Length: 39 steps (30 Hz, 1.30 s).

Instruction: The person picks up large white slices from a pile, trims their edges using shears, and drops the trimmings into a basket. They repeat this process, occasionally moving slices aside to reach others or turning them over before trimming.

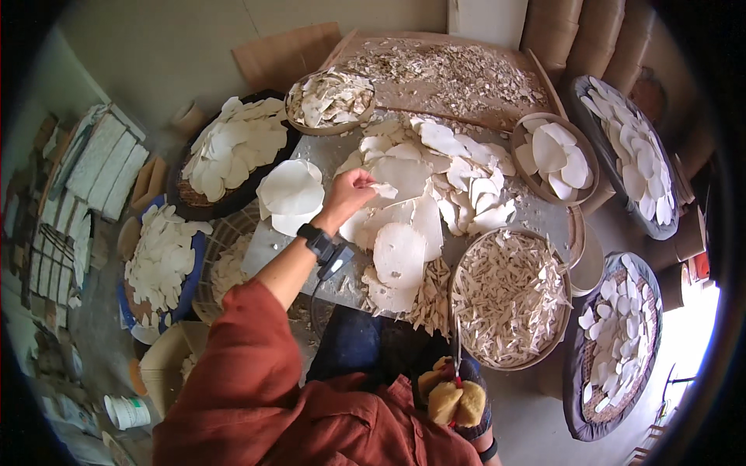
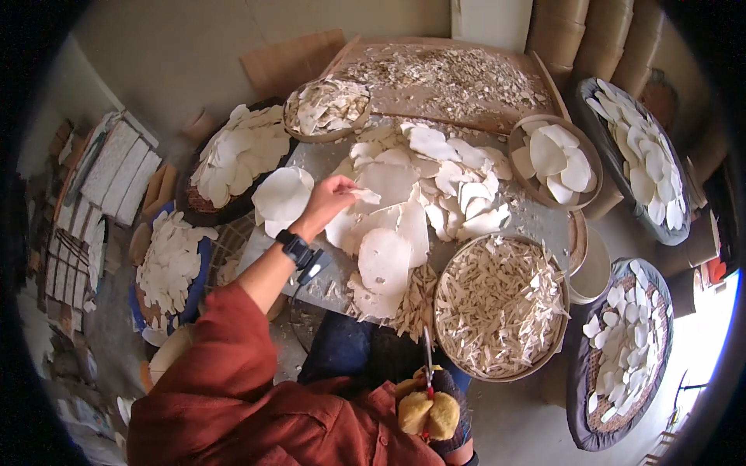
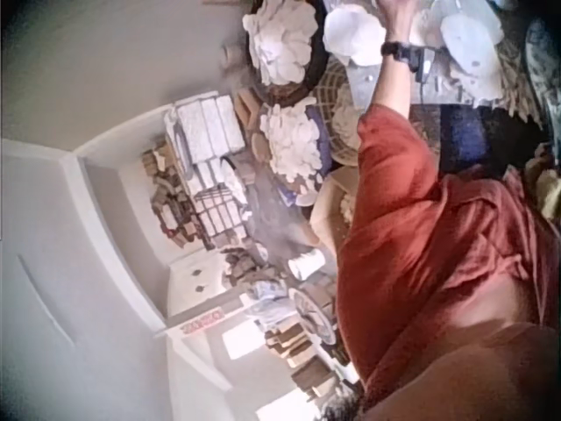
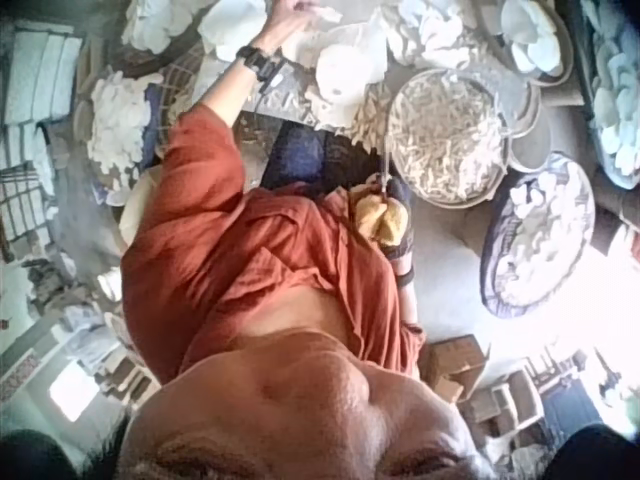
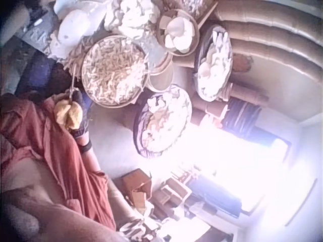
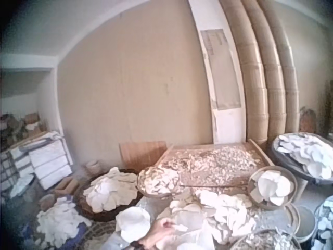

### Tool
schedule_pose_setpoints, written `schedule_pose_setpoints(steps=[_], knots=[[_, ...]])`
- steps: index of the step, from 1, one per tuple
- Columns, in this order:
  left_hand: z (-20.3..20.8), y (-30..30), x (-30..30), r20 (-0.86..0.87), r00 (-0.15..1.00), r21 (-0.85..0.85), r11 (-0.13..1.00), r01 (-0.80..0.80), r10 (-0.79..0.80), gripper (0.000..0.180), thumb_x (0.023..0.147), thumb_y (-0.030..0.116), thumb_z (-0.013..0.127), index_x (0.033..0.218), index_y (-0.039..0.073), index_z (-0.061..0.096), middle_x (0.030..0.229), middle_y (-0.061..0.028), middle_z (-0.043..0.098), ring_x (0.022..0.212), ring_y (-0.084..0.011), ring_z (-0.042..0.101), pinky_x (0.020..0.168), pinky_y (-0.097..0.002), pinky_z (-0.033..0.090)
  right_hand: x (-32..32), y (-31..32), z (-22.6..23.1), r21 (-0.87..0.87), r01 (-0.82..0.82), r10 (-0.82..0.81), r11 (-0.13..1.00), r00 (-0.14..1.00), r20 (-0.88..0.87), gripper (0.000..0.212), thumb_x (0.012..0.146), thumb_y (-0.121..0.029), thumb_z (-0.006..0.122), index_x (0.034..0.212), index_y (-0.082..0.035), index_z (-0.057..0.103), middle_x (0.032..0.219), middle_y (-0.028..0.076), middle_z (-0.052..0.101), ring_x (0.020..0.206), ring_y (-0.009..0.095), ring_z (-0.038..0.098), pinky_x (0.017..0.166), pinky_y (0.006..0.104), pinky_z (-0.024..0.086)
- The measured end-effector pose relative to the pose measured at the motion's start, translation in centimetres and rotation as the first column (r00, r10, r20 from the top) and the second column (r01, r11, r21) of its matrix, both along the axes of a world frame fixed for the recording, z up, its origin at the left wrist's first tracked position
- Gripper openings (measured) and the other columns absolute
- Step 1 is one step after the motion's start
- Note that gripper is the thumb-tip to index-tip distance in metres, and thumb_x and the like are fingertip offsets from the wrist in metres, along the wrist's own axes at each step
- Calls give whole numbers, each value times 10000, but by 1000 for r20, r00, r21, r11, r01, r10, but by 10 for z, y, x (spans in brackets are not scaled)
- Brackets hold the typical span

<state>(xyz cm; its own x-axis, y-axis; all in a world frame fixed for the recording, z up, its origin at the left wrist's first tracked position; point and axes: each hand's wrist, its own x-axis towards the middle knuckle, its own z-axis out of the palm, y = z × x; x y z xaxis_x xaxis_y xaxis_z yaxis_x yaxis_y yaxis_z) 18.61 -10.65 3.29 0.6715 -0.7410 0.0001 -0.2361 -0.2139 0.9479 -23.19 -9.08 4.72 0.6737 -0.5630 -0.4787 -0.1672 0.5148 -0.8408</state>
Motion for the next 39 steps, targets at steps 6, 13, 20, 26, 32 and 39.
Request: schedule_pose_setpoints(steps=[6, 13, 20, 26, 32, 39], knots=[[31, 44, -87, -638, 752, -215, 976, 34, -166, 308, 849, 108, 576, 1123, 44, 449, 936, -76, 598, 758, -212, 644, 624, -294, 535, 8, -6, -42, 397, 38, -192, 917, 915, 355, 231, 746, -149, 623, 938, -28, 576, 878, 65, 598, 798, 151, 572, 669, 273, 454], [0, 68, -156, -599, 789, -102, 990, 94, -136, 421, 801, 24, 600, 1183, 20, 423, 907, -103, 615, 737, -191, 645, 616, -276, 548, 49, -2, -88, 403, -136, -160, 905, 770, 618, 354, 903, -202, 456, 1165, 34, 478, 1115, 138, 569, 1038, 258, 566, 900, 384, 452], [-23, 68, -187, -473, 881, -99, 994, -34, -17, 488, 789, 9, 619, 1221, 39, 393, 861, -81, 627, 676, -103, 595, 607, -218, 503, 49, -1, -99, 275, -140, -10, 951, 876, 482, 268, 887, -186, 497, 1045, 16, 572, 1011, 108, 626, 950, 197, 603, 830, 309, 482], [-39, 62, -201, -520, 852, -151, 975, -160, 59, 484, 798, 0, 608, 1219, 63, 378, 827, -59, 619, 661, -63, 542, 558, -177, 421, 46, 2, -93, -183, -146, 203, 972, 916, 347, 215, 846, -143, 521, 1014, -35, 600, 959, 117, 637, 906, 247, 614, 796, 326, 482], [-29, 56, -196, -522, 853, -23, 1000, 16, -26, 417, 787, -1, 623, 1178, 19, 479, 805, -39, 615, 667, -42, 535, 575, -161, 419, 47, -6, -114, -22, -121, 120, 992, 921, 371, 306, 752, -115, 619, 1049, -52, 577, 1008, 112, 623, 937, 257, 596, 825, 341, 474], [-44, 49, -208, -566, 819, -111, 976, -186, 92, 422, 818, 18, 593, 1224, -9, 479, 839, -89, 631, 685, -113, 594, 618, -231, 487, 48, 3, -124, -223, -206, 265, 953, 924, 275, 309, 894, -127, 511, 1173, -3, 468, 1120, 114, 561, 1029, 191, 560, 916, 327, 442]])
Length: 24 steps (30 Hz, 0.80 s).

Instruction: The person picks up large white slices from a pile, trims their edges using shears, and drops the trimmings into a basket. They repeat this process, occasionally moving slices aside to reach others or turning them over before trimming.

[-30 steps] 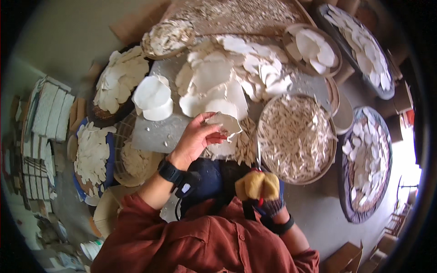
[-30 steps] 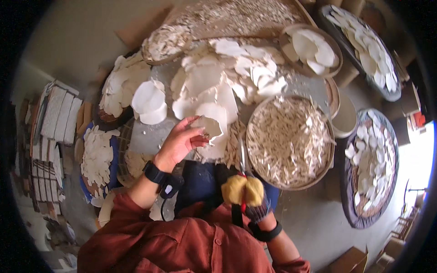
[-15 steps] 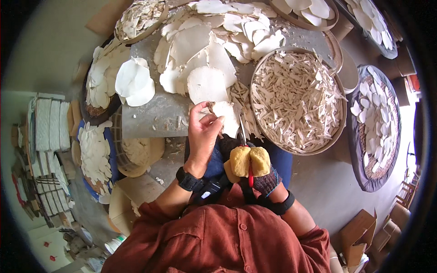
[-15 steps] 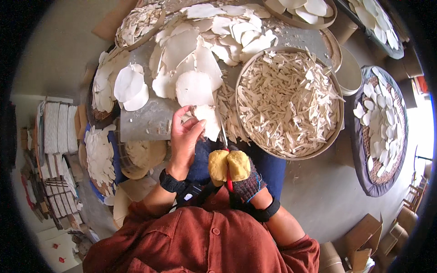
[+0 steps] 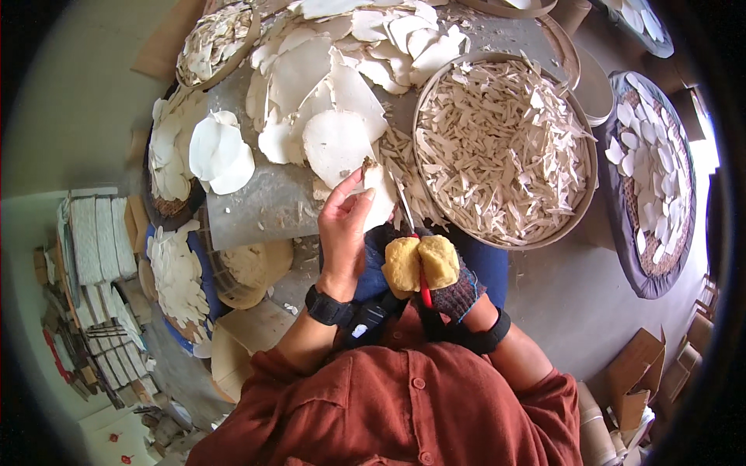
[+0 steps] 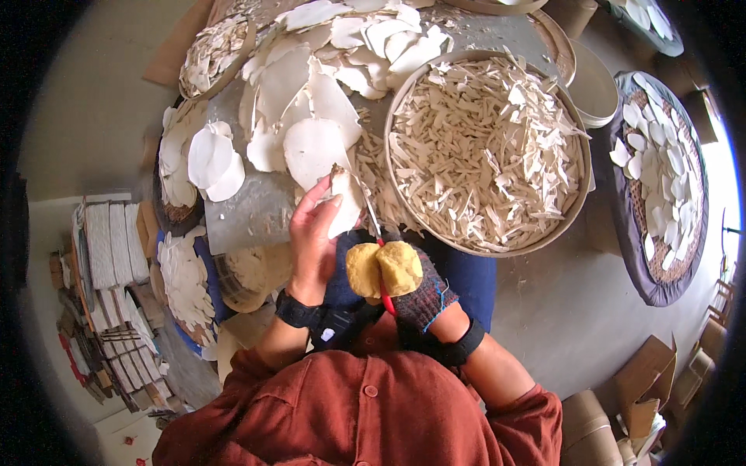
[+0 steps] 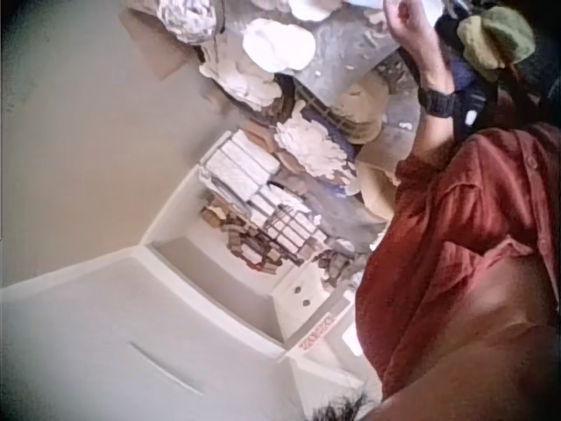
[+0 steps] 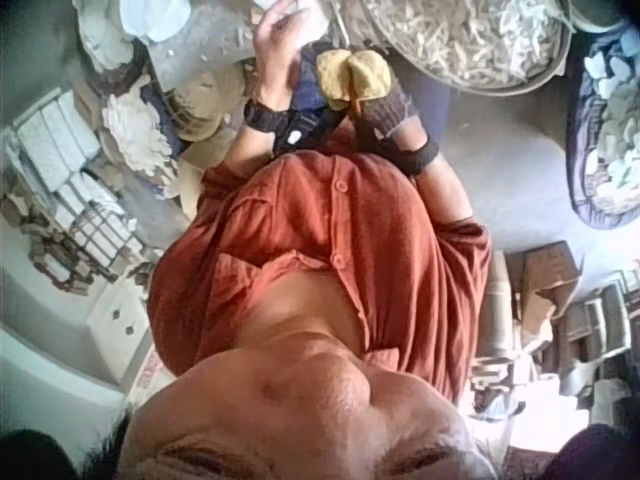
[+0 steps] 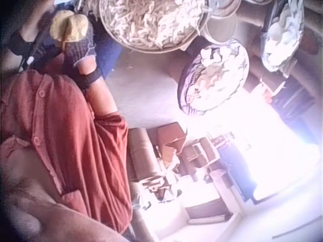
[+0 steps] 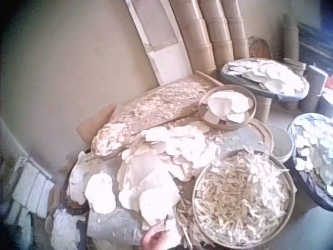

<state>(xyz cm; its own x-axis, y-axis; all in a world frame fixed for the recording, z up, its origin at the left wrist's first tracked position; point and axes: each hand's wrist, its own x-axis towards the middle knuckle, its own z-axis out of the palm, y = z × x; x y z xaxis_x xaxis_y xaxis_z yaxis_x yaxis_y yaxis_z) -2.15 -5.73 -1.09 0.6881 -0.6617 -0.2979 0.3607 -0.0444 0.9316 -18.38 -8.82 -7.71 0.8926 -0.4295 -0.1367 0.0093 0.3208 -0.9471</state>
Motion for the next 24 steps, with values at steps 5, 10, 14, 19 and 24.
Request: schedule_pose_setpoints(steps=[5, 10, 14, 19, 24], knots=[[8, 4, 15, -37, 986, 30, 987, 161, -160, 392, 834, 34, 575, 1206, -43, 477, 849, -135, 634, 666, -197, 638, 593, -293, 537, -1, -6, 7, 42, -41, 40, 998, 999, 13, 307, 865, -99, 559, 1150, -13, 481, 1078, 108, 577, 983, 187, 580, 879, 310, 464], [9, 8, 30, -116, 950, 85, 950, 299, -289, 398, 836, 45, 553, 1213, -46, 466, 979, -158, 618, 710, -246, 644, 600, -313, 540, -1, -10, 25, -99, -67, 56, 993, 992, -110, 412, 774, -144, 685, 1117, -26, 491, 1045, 83, 591, 957, 162, 580, 845, 289, 467], [13, 10, 34, -144, 938, 43, 945, 324, -315, 342, 836, 39, 553, 1163, -39, 495, 932, -143, 622, 717, -235, 641, 600, -294, 535, -2, -4, 29, 266, 15, -22, 964, 1000, 22, 392, 735, -135, 713, 1066, -29, 532, 1015, 74, 605, 950, 169, 585, 844, 293, 463], [6, 13, 42, 170, 915, 142, 928, 344, -365, 292, 835, 17, 550, 1121, -24, 506, 892, -116, 614, 708, -175, 627, 610, -274, 533, 9, 6, 6, 439, 78, -121, 895, 990, 70, 158, 811, -142, 609, 914, -22, 609, 881, 104, 646, 820, 230, 629, 733, 314, 497], [20, 17, 38, 189, 841, 177, 860, 478, -507, 390, 798, -34, 577, 1163, 1, 445, 933, -86, 598, 790, -146, 604, 644, -269, 538, 14, 3, -8, 55, 182, -188, 982, 975, 118, 155, 805, -103, 588, 929, -12, 601, 872, 124, 642, 822, 267, 625, 722, 330, 501]])
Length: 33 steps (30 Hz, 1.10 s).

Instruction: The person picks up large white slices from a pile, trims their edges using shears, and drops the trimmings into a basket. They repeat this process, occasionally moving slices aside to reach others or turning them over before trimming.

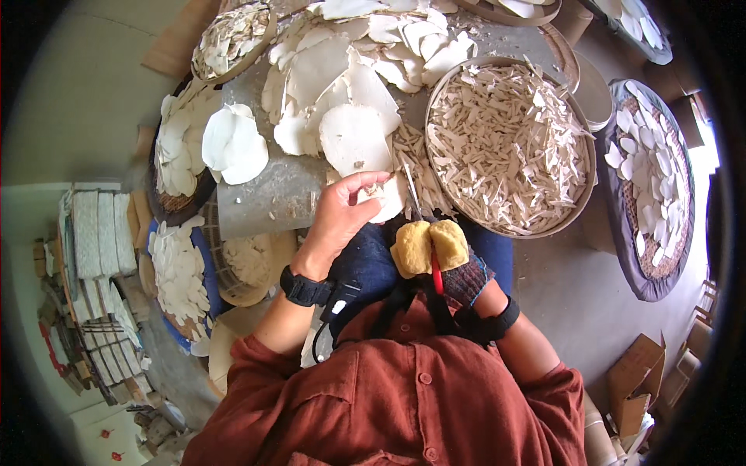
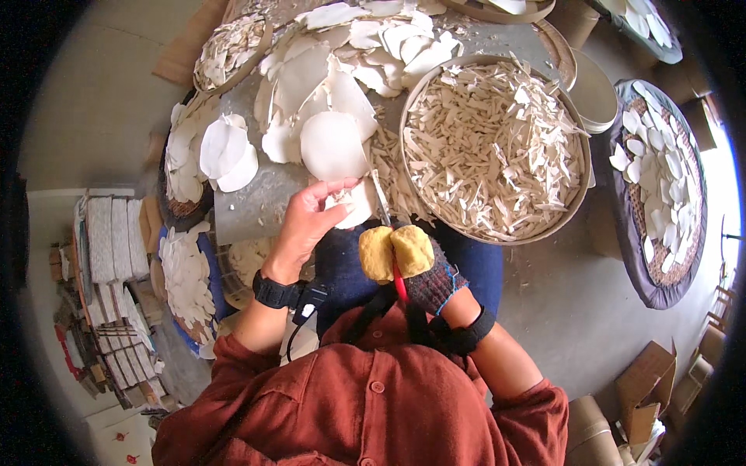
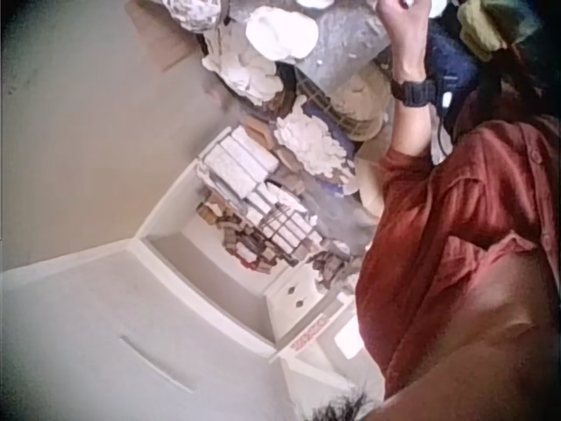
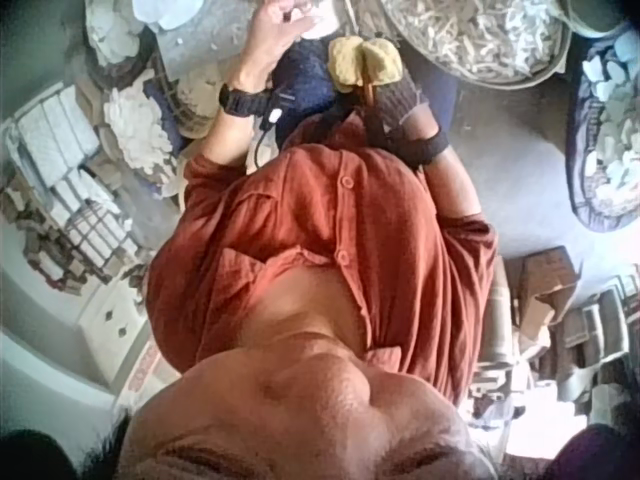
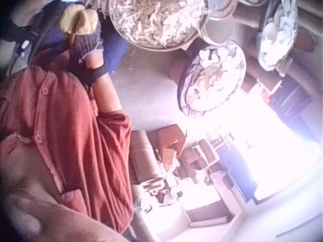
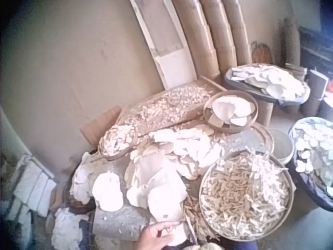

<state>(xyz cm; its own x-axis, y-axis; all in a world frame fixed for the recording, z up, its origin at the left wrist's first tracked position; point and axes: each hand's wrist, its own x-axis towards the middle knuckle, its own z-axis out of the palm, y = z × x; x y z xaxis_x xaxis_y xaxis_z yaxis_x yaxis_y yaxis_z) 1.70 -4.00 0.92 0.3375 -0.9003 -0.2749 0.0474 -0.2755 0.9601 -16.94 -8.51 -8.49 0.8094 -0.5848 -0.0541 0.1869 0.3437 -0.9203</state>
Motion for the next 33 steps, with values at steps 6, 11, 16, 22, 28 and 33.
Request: schedule_pose_setpoints(steps=[6, 11, 16, 22, 28, 33], knots=[[-7, 4, -20, -207, 887, -162, 880, -446, 412, 509, 807, -29, 568, 1259, 69, 353, 1048, -128, 585, 849, -171, 595, 701, -319, 544, 5, 1, 31, 350, -117, 79, 929, 989, 123, 190, 854, -181, 572, 950, -18, 587, 921, 108, 636, 828, 241, 624, 727, 319, 495], [-10, -3, -15, -200, 896, -136, 894, -426, 396, 500, 841, 6, 542, 1306, 51, 364, 1043, -124, 594, 852, -154, 596, 698, -308, 545, -4, 1, 22, -69, -120, 117, 990, 992, -38, 218, 835, -218, 599, 976, -52, 585, 913, 79, 634, 820, 185, 618, 712, 309, 490], [-16, -7, -8, -188, 893, -102, 896, -431, 408, 488, 848, 11, 539, 1307, 38, 373, 997, -110, 611, 819, -143, 606, 680, -287, 543, -11, -3, 38, -325, -235, 183, 916, 966, -181, 227, 845, -138, 578, 1045, -32, 575, 976, 73, 636, 916, 179, 605, 828, 292, 470], [-16, -8, -3, -184, 889, -132, 886, -444, 418, 492, 848, 19, 549, 1307, 37, 375, 920, -87, 623, 761, -123, 609, 648, -271, 542, -10, 8, 34, 323, -186, 181, 928, 982, 46, 206, 855, -134, 564, 1035, -35, 578, 958, 84, 635, 913, 195, 606, 831, 309, 471], [-9, -7, -19, -140, 942, -92, 943, -319, 305, 470, 847, 18, 543, 1297, 49, 415, 821, -44, 604, 668, -94, 580, 601, -246, 536, -6, -2, 21, -613, -179, -23, 770, 952, -306, 159, 832, -65, 544, 983, -28, 580, 942, 107, 621, 853, 239, 603, 753, 318, 483], [-12, -6, -20, -96, 951, -78, 950, -303, 295, 426, 848, 18, 532, 1267, 52, 462, 822, -51, 616, 658, -99, 593, 582, -243, 535, -8, -4, 23, -570, -149, 4, 808, 969, -248, 193, 796, -70, 586, 985, -37, 573, 916, 109, 619, 838, 249, 603, 739, 319, 487]])
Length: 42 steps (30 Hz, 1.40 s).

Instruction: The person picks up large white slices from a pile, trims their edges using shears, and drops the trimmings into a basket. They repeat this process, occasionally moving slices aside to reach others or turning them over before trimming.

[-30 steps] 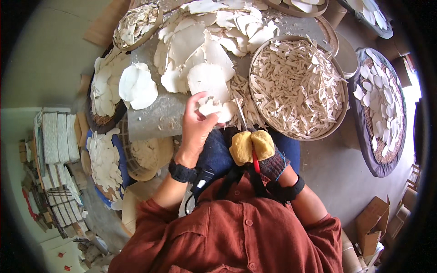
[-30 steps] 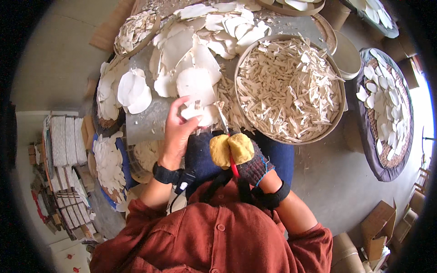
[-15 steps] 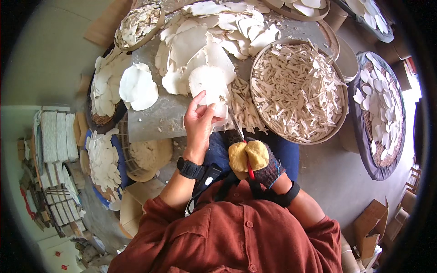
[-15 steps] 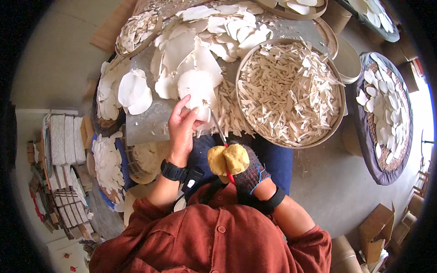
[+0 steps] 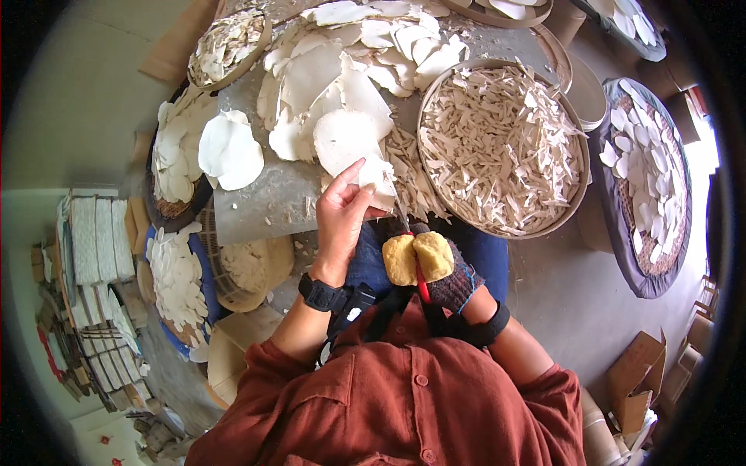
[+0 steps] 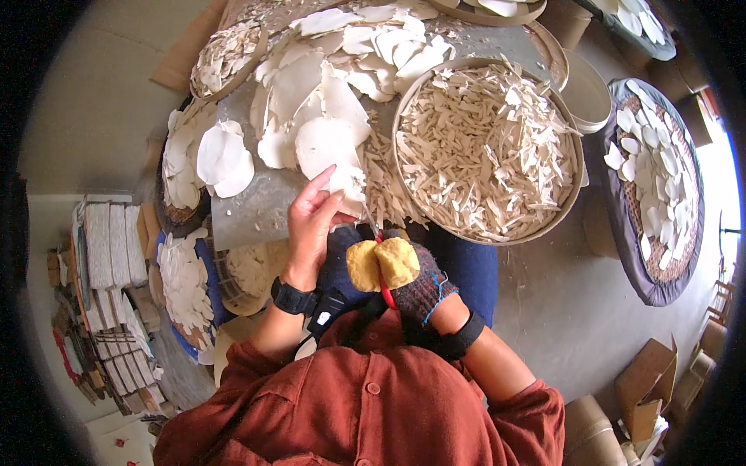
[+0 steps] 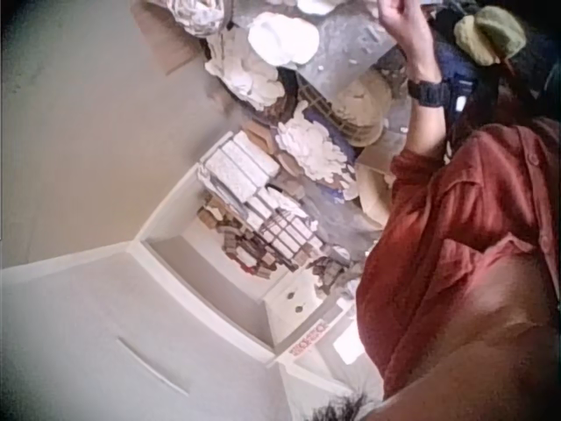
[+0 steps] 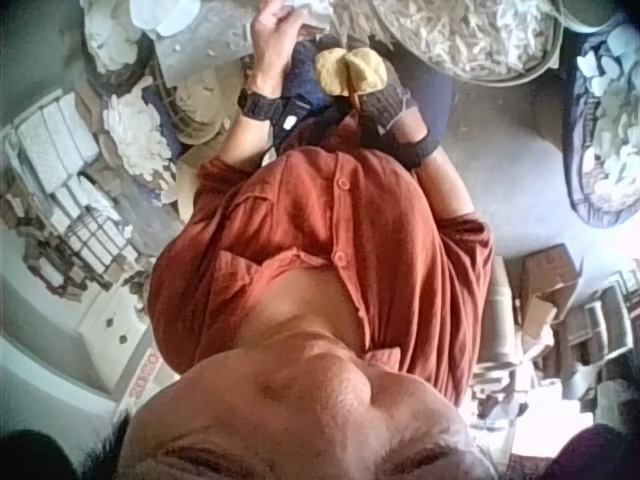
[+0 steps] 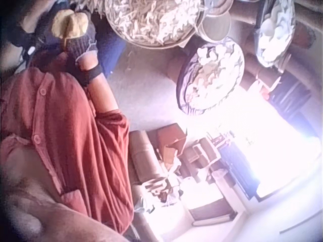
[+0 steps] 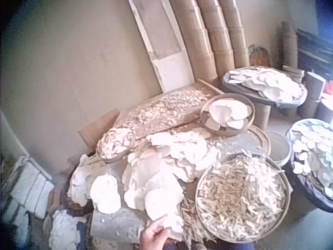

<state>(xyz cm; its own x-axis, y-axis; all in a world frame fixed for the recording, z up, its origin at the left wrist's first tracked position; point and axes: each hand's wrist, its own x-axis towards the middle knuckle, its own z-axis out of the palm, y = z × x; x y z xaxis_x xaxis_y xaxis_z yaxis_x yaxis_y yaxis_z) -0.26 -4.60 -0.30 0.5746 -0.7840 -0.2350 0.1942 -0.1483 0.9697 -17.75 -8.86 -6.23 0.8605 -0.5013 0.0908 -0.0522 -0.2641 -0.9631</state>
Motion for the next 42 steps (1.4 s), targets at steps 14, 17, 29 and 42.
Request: schedule_pose_setpoints(steps=[14, 17, 29, 42], knots=[[3, 6, -6, -192, 980, 43, 997, 69, -59, 420, 843, 24, 547, 1253, 25, 459, 922, -94, 628, 720, -140, 623, 581, -250, 546, 0, 3, -3, 239, -7, -5, 971, 999, 50, 184, 840, -143, 568, 946, -2, 618, 904, 72, 655, 852, 166, 624, 746, 300, 492], [4, 4, -5, -182, 983, 44, 998, 49, -40, 421, 841, 25, 549, 1251, 19, 457, 907, -88, 625, 724, -141, 623, 583, -250, 546, 3, -5, 5, -280, -38, 40, 959, 999, 1, 214, 844, -156, 563, 988, -6, 616, 919, 85, 654, 851, 181, 626, 738, 300, 491], [31, 123, 128, 296, 943, 242, 943, -226, 150, 368, 799, -7, 525, 1167, 8, 510, 1021, -93, 604, 845, -182, 608, 713, -283, 518, 6, 8, -13, 695, -128, 93, 708, 992, 88, 229, 847, -179, 598, 979, 7, 577, 903, 92, 633, 848, 173, 611, 759, 325, 508], [2, -40, 207, 893, 251, 449, 779, -437, -374, 408, 704, 251, 669, 1033, 23, 591, 927, -140, 606, 822, -281, 591, 721, -346, 466, 32, -9, 27, 293, -263, 283, 919, 959, -26, 338, 704, -174, 696, 990, -49, 566, 904, 109, 598, 849, 238, 590, 774, 319, 463]])
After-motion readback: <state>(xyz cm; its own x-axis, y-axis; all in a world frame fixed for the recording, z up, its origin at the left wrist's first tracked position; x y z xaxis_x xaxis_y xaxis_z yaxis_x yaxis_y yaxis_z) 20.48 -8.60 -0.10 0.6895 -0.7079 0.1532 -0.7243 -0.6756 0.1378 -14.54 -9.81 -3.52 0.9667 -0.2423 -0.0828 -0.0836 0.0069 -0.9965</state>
